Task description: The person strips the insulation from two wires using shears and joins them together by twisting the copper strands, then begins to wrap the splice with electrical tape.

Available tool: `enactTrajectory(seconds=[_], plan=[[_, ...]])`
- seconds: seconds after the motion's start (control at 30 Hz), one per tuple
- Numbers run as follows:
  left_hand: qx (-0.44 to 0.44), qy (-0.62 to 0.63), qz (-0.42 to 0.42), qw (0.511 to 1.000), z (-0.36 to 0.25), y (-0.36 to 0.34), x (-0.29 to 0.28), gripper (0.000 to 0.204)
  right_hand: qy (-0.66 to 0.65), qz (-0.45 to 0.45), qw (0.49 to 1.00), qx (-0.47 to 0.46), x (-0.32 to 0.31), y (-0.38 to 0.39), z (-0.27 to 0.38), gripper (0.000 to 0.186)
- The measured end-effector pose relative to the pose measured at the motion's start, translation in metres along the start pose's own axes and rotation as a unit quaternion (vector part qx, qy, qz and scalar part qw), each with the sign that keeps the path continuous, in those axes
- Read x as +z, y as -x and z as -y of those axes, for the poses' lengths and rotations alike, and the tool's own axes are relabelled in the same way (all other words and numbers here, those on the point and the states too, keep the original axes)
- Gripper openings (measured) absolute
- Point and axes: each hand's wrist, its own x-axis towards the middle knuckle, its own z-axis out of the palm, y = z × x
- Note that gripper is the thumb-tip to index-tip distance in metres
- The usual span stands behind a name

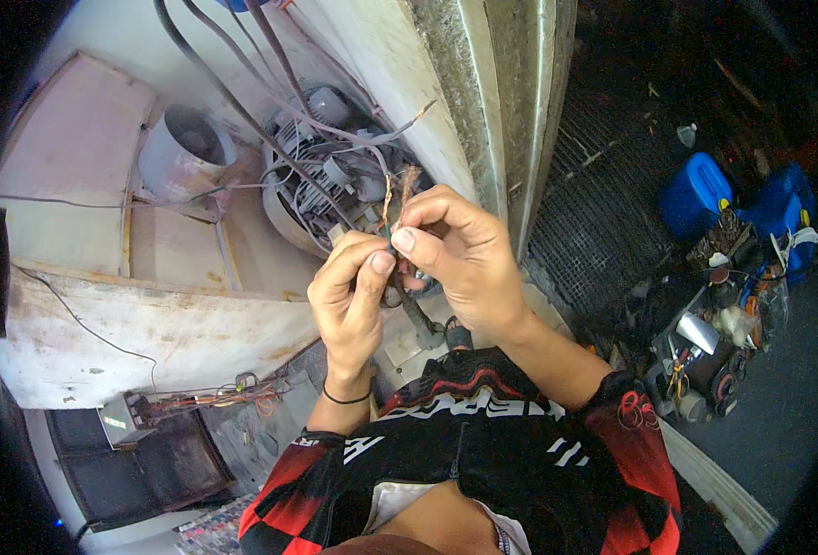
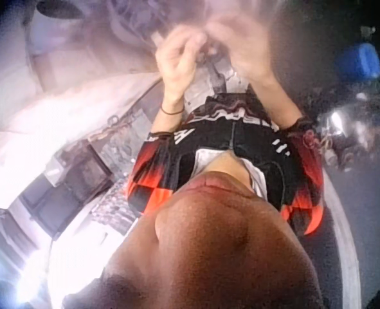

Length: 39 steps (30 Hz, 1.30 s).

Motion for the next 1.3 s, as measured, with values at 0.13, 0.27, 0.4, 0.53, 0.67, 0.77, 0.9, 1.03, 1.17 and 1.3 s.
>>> enactTrajectory(seconds=[0.13,0.27,0.4,0.53,0.67,0.77,0.9,1.03,1.17,1.3], plan=[[0.03,-0.032,-0.043,0.998,0.01,-0.002,0.009,0.011,-0.132,-0.094,0.986,0.043,0.006,0.006,-0.013,0.007],[-0.008,0.056,-0.068,0.996,0.009,-0.008,0.015,0.011,0.097,-0.094,0.985,-0.102,-0.003,0.0,-0.023,0.008],[0.05,-0.037,-0.02,0.998,0.015,-0.022,-0.004,0.013,0.247,-0.058,0.952,-0.172,-0.004,-0.004,-0.02,0.006],[0.077,-0.073,0.0,0.994,0.006,-0.034,-0.009,0.01,0.314,-0.04,0.931,-0.18,-0.002,-0.006,-0.014,0.005],[0.066,-0.058,-0.015,0.996,0.006,-0.036,-0.009,0.007,0.297,-0.053,0.936,-0.18,0.0,-0.007,-0.014,0.005],[-0.004,0.077,-0.043,0.996,0.009,-0.031,0.0,0.011,0.208,-0.085,0.96,-0.17,-0.002,-0.006,-0.026,0.007],[-0.002,0.105,-0.07,0.992,0.013,-0.029,0.003,0.013,0.142,-0.095,0.974,-0.148,0.006,-0.005,-0.027,0.008],[0.006,0.129,-0.08,0.988,0.012,-0.029,0.002,0.012,0.168,-0.073,0.968,-0.173,0.004,-0.005,-0.032,0.008],[0.021,0.111,-0.06,0.992,0.012,-0.028,-0.003,0.01,0.233,-0.047,0.952,-0.192,0.002,-0.005,-0.032,0.008],[0.064,0.027,-0.022,0.997,0.01,-0.03,-0.012,0.009,0.204,-0.053,0.952,-0.22,0.01,-0.006,-0.033,0.005]])
